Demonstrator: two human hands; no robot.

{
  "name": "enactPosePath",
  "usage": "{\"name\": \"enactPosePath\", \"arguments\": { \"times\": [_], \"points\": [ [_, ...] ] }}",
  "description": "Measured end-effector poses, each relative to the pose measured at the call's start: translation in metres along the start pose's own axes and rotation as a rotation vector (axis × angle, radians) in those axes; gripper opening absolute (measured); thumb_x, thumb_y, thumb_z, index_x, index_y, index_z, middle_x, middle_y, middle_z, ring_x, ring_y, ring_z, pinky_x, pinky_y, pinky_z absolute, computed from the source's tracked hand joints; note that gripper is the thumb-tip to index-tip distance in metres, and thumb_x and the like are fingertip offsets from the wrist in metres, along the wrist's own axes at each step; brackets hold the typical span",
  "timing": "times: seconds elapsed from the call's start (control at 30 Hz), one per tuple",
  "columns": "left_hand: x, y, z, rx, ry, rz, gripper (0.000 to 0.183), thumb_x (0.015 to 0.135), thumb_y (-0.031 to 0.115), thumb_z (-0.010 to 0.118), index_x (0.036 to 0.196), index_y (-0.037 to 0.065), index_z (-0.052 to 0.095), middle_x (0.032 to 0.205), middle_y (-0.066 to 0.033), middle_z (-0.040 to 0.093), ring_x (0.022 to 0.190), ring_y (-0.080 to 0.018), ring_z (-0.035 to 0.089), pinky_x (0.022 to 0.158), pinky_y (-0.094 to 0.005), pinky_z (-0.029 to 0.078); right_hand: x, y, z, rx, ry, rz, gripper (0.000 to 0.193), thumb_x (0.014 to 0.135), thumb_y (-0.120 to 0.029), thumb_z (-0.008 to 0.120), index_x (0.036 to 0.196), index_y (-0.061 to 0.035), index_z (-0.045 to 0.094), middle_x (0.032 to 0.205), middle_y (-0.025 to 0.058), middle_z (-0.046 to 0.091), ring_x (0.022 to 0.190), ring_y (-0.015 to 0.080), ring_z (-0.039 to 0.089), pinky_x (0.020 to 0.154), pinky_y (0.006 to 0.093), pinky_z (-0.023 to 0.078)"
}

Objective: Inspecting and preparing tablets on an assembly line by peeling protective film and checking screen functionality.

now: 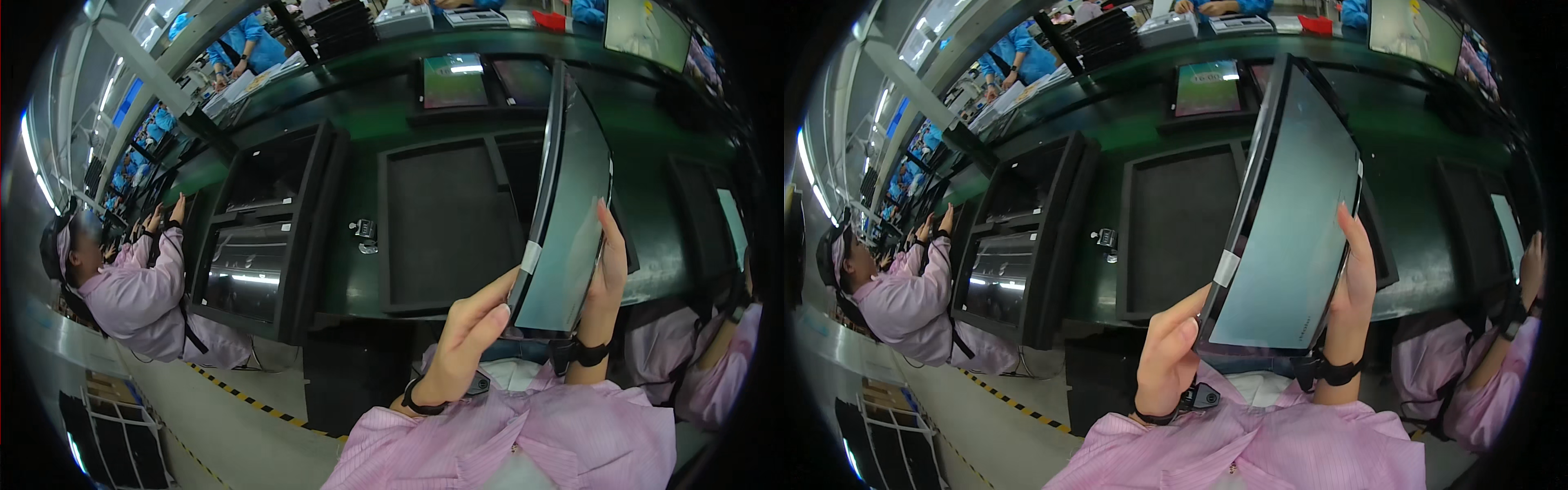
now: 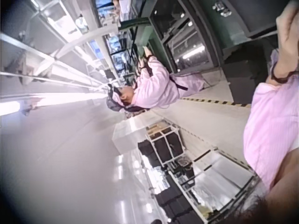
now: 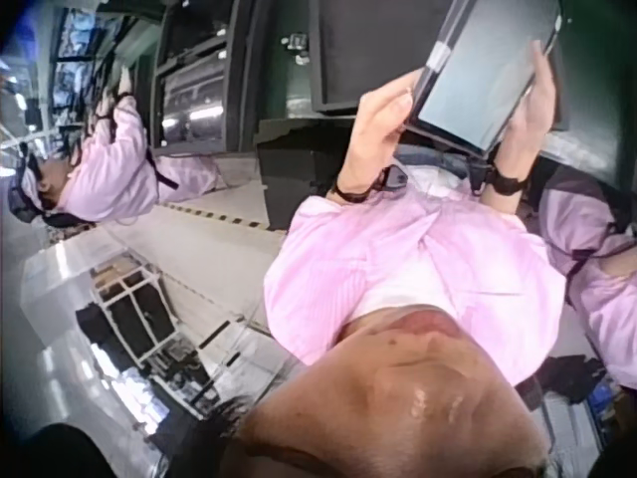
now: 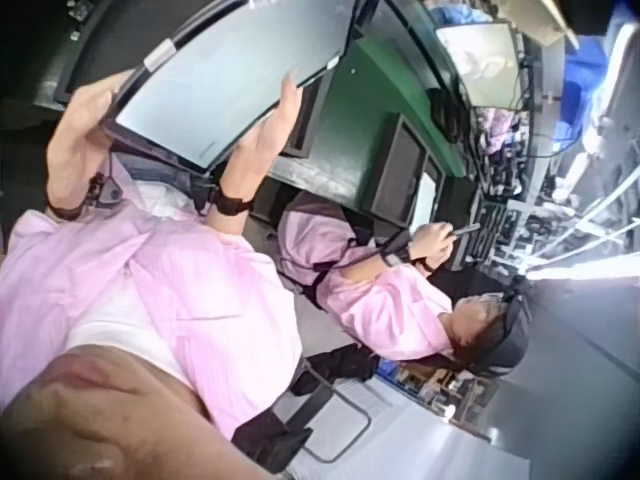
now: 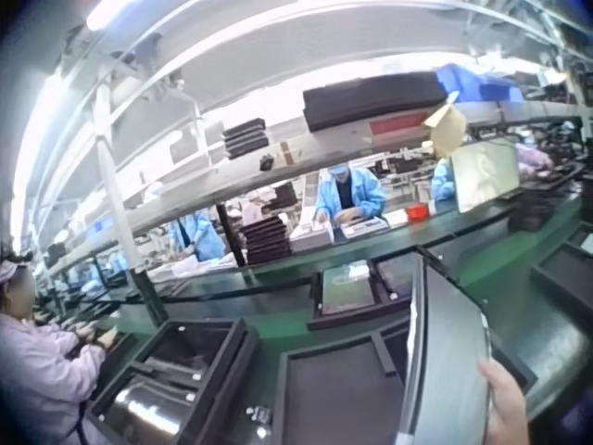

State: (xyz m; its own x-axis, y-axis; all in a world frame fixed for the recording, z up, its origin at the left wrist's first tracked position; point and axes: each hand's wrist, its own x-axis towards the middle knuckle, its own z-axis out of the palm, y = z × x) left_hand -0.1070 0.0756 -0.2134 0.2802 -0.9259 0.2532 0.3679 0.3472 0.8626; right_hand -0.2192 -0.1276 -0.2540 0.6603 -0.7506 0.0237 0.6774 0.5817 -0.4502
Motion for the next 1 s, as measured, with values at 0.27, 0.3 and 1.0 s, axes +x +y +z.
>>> {"name": "enactPosePath", "arguments": {
  "times": [0.27,0.3,1.0],
  "points": [
    [0.005,-0.010,-0.019,-0.366,-0.059,-0.180,0.059,0.091,0.014,0.044,0.141,-0.011,0.027,0.134,-0.0185,0.048,0.120,-0.0200,0.049,0.102,-0.0289,0.035,0.002,0.001,-0.010,-0.121,0.070,-0.042,0.031,0.093,-0.012,0.054,0.122,-0.0001,0.052,0.111,0.0088,0.062,0.095,0.0174,0.063,0.081,0.0302,0.053],
    [0.005,-0.010,-0.018,-0.352,-0.044,-0.185,0.060,0.090,0.015,0.044,0.141,-0.011,0.026,0.136,-0.0192,0.046,0.122,-0.0209,0.048,0.103,-0.0295,0.034,0.002,0.000,-0.009,-0.158,0.120,-0.051,0.031,0.093,-0.011,0.054,0.122,0.0000,0.052,0.111,0.0089,0.062,0.095,0.0173,0.063,0.081,0.0300,0.053],
    [-0.010,-0.038,-0.030,0.323,-0.116,0.350,0.089,0.081,0.015,0.072,0.141,-0.017,0.014,0.148,-0.0312,0.023,0.135,-0.0342,0.035,0.108,-0.0377,0.027,-0.007,0.002,-0.003,-0.236,0.170,0.077,0.028,0.093,-0.012,0.057,0.116,0.0039,0.055,0.106,0.0092,0.063,0.090,0.0138,0.064,0.077,0.0258,0.053]
  ]
}}
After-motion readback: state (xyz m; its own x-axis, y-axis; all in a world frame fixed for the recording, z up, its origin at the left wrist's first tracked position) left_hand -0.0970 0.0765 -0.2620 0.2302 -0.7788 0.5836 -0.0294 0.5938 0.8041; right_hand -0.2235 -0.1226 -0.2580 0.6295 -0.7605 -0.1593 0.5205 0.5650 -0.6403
